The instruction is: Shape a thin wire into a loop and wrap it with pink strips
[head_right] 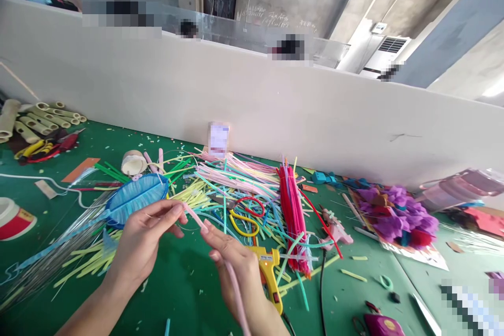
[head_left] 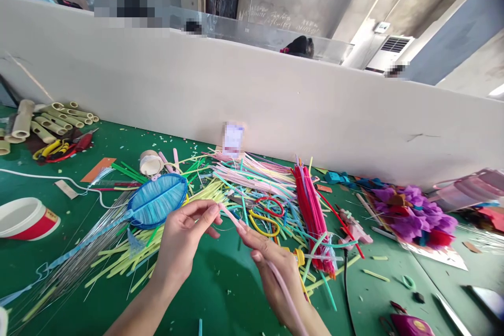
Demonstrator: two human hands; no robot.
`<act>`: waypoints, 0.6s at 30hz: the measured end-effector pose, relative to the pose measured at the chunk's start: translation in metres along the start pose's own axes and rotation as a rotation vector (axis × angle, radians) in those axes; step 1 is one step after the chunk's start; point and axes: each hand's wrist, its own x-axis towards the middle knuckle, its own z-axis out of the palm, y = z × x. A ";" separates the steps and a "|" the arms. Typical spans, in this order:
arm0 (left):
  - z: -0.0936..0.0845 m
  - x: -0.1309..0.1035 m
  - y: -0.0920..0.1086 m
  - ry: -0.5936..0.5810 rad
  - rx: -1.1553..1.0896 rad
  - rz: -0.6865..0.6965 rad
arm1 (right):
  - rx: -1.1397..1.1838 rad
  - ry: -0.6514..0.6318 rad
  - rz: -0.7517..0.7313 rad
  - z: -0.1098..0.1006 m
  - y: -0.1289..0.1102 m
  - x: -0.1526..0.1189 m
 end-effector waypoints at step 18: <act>0.002 -0.003 0.010 -0.087 -0.004 -0.042 | -0.511 0.557 0.044 -0.064 -0.033 0.031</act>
